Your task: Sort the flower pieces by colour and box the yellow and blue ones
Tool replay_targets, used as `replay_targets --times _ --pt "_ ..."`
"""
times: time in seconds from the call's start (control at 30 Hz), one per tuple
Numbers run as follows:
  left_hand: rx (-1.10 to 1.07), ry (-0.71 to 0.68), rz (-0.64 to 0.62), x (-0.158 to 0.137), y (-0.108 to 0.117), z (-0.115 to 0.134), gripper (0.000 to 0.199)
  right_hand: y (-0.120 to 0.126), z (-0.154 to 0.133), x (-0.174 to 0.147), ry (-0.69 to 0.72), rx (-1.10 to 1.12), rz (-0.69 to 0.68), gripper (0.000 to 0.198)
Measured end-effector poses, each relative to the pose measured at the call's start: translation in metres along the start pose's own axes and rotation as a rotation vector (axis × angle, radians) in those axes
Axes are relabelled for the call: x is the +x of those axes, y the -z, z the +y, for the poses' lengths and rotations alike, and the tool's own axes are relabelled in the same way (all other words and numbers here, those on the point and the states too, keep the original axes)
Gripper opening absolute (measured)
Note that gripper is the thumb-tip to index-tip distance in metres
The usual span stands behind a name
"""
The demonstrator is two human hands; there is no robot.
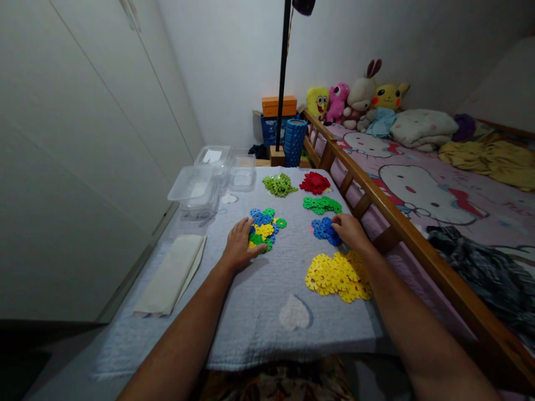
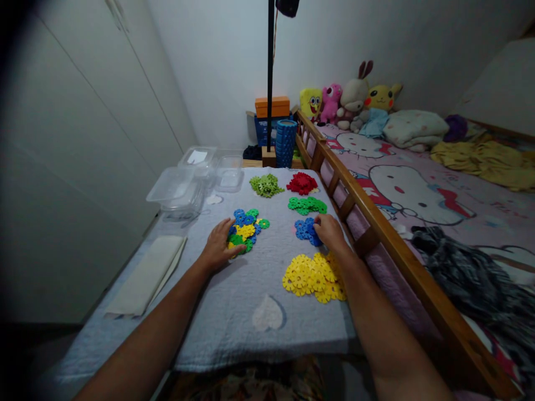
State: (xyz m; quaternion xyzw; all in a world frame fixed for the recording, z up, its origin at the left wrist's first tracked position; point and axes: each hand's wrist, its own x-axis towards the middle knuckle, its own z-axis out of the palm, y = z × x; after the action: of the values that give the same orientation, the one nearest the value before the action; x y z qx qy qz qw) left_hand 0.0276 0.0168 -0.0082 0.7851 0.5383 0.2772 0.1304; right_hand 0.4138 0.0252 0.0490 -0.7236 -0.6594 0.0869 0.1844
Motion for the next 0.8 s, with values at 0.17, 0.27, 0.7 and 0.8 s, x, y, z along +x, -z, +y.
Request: replay_targets --times 0.17,0.27,0.7,0.8 --pt "-0.005 -0.055 0.034 -0.003 -0.001 0.001 0.092 0.001 -0.016 0.005 0.021 -0.080 0.046 0.019" --pt "-0.011 -0.071 0.045 -0.004 -0.001 0.001 0.094 -0.003 -0.041 0.013 0.070 -0.089 0.018 0.020" --pt "-0.085 -0.052 0.084 -0.001 0.004 0.002 0.090 -0.063 -0.131 0.037 0.313 -0.065 -0.320 0.037" --pt "-0.099 -0.049 0.083 -0.001 0.004 0.002 0.089 -0.069 -0.127 0.041 0.271 0.046 -0.319 0.029"
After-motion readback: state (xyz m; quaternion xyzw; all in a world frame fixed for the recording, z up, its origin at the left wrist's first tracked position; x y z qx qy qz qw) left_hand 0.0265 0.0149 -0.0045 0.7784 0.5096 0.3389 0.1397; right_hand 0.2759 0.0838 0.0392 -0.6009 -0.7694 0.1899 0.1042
